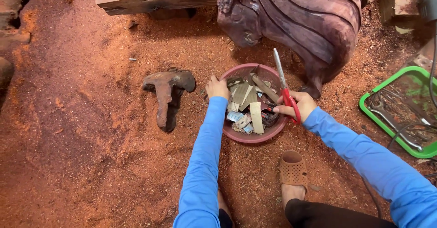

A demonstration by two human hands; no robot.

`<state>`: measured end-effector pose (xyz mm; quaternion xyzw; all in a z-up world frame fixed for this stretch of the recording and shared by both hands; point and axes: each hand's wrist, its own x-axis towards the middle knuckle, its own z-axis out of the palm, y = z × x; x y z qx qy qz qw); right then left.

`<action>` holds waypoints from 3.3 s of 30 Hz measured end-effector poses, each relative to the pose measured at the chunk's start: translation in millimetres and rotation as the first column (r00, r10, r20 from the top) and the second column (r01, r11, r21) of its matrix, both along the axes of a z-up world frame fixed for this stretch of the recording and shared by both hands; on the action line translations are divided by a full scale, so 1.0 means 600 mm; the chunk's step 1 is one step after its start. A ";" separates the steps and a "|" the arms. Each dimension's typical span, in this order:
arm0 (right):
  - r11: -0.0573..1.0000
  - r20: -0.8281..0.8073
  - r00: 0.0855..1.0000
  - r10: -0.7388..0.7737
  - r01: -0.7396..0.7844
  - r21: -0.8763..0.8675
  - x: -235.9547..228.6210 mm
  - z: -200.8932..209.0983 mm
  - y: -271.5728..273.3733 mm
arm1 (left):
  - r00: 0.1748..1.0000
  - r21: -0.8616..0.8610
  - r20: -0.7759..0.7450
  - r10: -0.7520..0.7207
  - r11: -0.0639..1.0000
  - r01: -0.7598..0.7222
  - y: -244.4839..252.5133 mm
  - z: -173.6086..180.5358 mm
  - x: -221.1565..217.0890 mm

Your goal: Cutting sandpaper strips into smaller pieces using scissors and collecting them in a bowl.

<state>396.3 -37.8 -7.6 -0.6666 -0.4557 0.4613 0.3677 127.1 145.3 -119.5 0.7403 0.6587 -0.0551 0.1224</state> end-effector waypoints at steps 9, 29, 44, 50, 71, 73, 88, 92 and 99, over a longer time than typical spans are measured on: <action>0.968 0.041 0.999 -0.036 0.025 0.251 -0.004 0.049 0.042 | 0.952 0.002 0.282 0.116 0.993 -0.122 0.022 0.115 -0.032; 0.818 0.054 0.997 -0.054 0.013 0.576 -0.091 0.384 0.074 | 0.068 0.033 0.997 -0.035 0.999 0.026 -0.178 0.533 -0.026; 0.734 -0.184 0.973 0.140 0.023 0.679 -0.127 0.480 0.042 | -0.415 -0.200 0.830 0.372 0.894 0.402 -0.245 0.592 0.016; 0.689 -0.018 0.990 0.137 -0.082 0.720 -0.102 0.466 0.044 | -0.413 -0.226 0.802 0.431 0.860 0.458 -0.222 0.544 0.024; 0.893 -0.617 0.786 0.037 0.252 0.374 -0.180 0.483 0.025 | 0.371 0.906 0.423 -0.827 0.369 -0.209 -0.225 0.573 -0.062; 0.909 -0.651 0.757 0.054 0.233 0.345 -0.188 0.492 0.021 | 0.429 0.930 0.366 -0.826 0.312 -0.194 -0.234 0.588 -0.076; 0.834 -0.124 0.973 0.194 -0.097 0.543 -0.135 0.463 0.081 | -0.014 0.326 0.940 -0.342 0.882 0.342 -0.230 0.611 -0.114; 0.714 0.006 0.986 0.165 -0.124 0.689 -0.136 0.469 0.059 | -0.200 0.033 0.975 0.093 0.836 0.547 -0.269 0.646 -0.079; 0.739 -0.160 0.976 0.150 -0.002 0.674 -0.118 0.478 0.048 | -0.118 0.225 0.974 -0.192 0.828 0.513 -0.225 0.587 -0.059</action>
